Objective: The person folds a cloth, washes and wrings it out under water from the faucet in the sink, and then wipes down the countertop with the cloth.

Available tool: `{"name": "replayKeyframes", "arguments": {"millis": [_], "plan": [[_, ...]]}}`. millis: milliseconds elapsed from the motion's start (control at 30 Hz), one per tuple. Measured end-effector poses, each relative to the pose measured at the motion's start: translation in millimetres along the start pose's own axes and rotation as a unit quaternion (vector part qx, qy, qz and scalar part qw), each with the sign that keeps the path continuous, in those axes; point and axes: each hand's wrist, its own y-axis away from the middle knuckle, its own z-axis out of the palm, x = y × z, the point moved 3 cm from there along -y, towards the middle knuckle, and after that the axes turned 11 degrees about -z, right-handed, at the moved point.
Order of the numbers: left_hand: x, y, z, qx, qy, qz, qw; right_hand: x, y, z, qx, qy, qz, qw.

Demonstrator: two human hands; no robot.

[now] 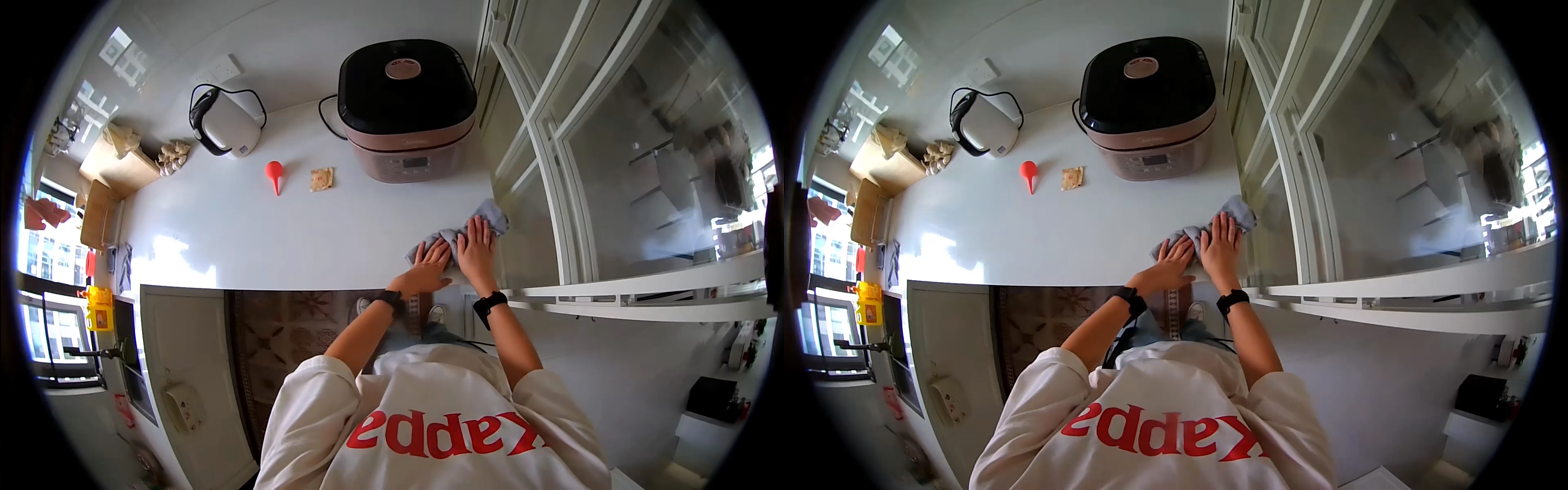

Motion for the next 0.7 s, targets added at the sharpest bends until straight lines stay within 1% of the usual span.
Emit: {"name": "replayKeyframes", "arguments": {"millis": [67,167,267,400,433,533,567,700], "plan": [[-3,0,-2,-0.007,0.007,0.017,1.0,-2,3,4,0.025,-0.005,0.026,0.999],[-5,-2,2,-0.004,-0.01,0.032,0.999,-4,11,3,0.031,0.001,0.052,0.998],[-14,-3,20,0.067,0.008,0.08,0.994,-7,20,-2,0.014,0.014,0.062,0.998],[-18,13,17,0.134,0.015,0.115,0.984,-13,25,4,-0.006,0.044,0.09,0.995],[-20,17,15,0.13,0.029,0.121,0.984,-15,25,5,-0.026,0.051,0.102,0.993],[-32,30,7,0.118,0.041,0.128,0.984,-27,20,13,-0.002,0.101,0.114,0.988],[-39,35,4,0.114,0.047,0.126,0.984,-31,18,18,-0.025,0.103,0.137,0.985],[-83,53,-6,0.134,0.043,0.15,0.979,-68,1,28,-0.057,0.111,0.202,0.971]]}}
